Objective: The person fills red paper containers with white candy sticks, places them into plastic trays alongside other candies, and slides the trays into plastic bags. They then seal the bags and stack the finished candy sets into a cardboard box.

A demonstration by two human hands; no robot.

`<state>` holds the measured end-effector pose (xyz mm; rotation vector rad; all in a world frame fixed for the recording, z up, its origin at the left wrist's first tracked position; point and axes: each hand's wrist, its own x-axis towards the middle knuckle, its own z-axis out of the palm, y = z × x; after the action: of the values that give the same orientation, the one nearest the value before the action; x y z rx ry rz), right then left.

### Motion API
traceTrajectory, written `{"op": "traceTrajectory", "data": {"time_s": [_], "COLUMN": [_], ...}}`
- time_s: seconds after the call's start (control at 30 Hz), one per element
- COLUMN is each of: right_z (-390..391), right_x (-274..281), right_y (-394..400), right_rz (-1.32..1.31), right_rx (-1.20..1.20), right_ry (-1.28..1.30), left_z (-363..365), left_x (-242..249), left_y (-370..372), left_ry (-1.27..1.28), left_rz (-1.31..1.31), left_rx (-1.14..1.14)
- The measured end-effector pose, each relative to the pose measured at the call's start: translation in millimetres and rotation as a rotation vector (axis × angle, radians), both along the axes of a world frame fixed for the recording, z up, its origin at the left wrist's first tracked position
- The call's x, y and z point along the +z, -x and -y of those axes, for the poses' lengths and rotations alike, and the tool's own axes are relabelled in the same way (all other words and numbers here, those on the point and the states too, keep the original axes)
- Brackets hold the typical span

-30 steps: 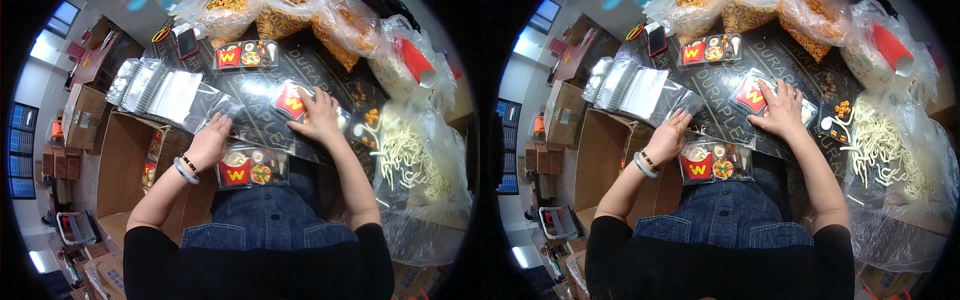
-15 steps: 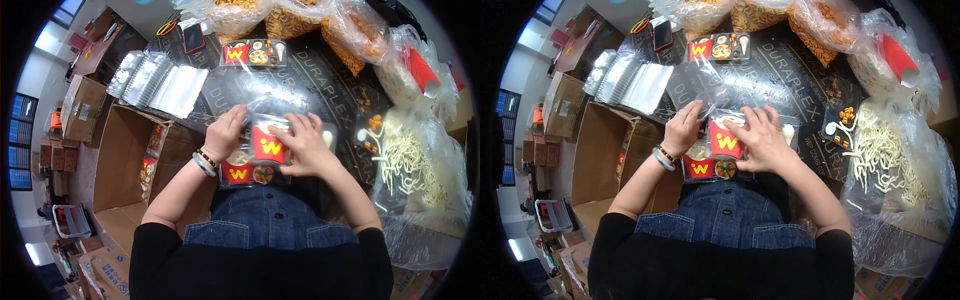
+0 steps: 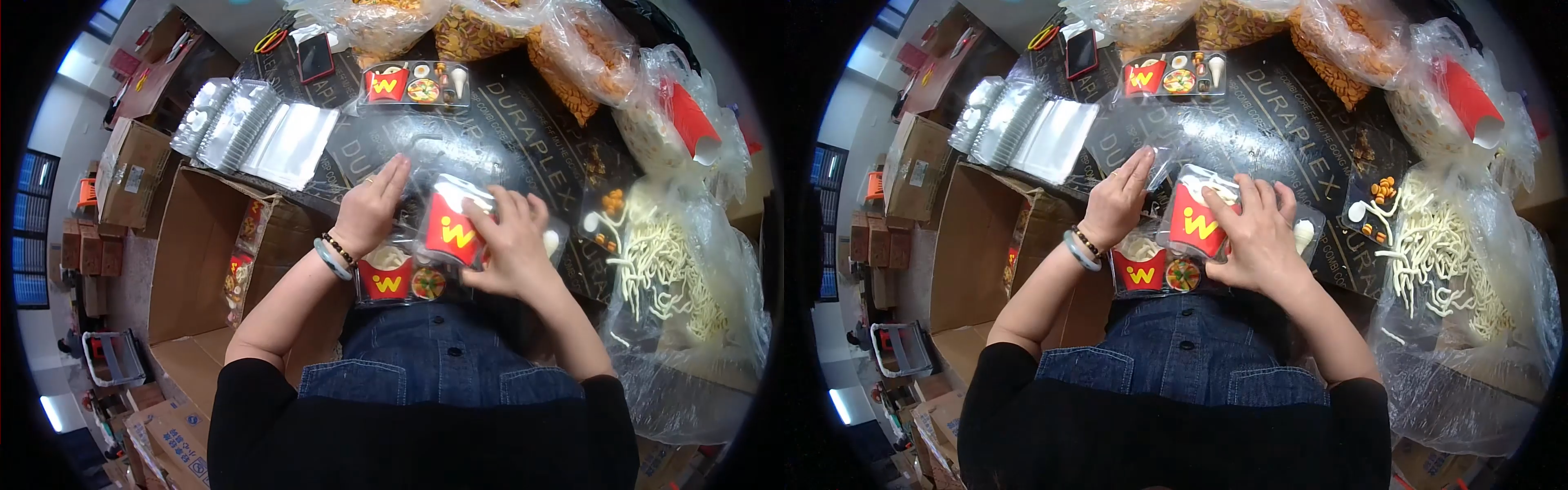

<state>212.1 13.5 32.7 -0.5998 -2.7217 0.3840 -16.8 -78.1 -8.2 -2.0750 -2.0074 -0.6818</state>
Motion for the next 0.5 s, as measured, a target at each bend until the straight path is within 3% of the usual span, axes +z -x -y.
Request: {"op": "traceTrajectory", "data": {"time_s": [0.17, 0.3, 0.43, 0.5], "right_z": [9.2, -6.2, -9.8, -10.2], "right_x": [0.0, -19.4, -29.2, -32.3], "right_y": [11.8, 29.3, 35.1, 41.4], "right_rz": [0.0, 0.025, 0.089, 0.085], "right_rx": [0.107, -0.015, -0.15, -0.21], "right_ry": [-0.01, 0.022, 0.036, 0.072], "left_z": [-3.0, -5.4, 0.6, 3.0], "left_x": [0.7, 3.4, 18.1, 12.3], "left_y": [-9.7, -2.1, -12.3, -21.3], "left_ry": [0.033, 0.165, 0.437, 0.43], "left_rz": [-0.089, -0.191, -0.281, -0.291], "left_rx": [-0.106, -0.425, -0.346, -0.298]}}
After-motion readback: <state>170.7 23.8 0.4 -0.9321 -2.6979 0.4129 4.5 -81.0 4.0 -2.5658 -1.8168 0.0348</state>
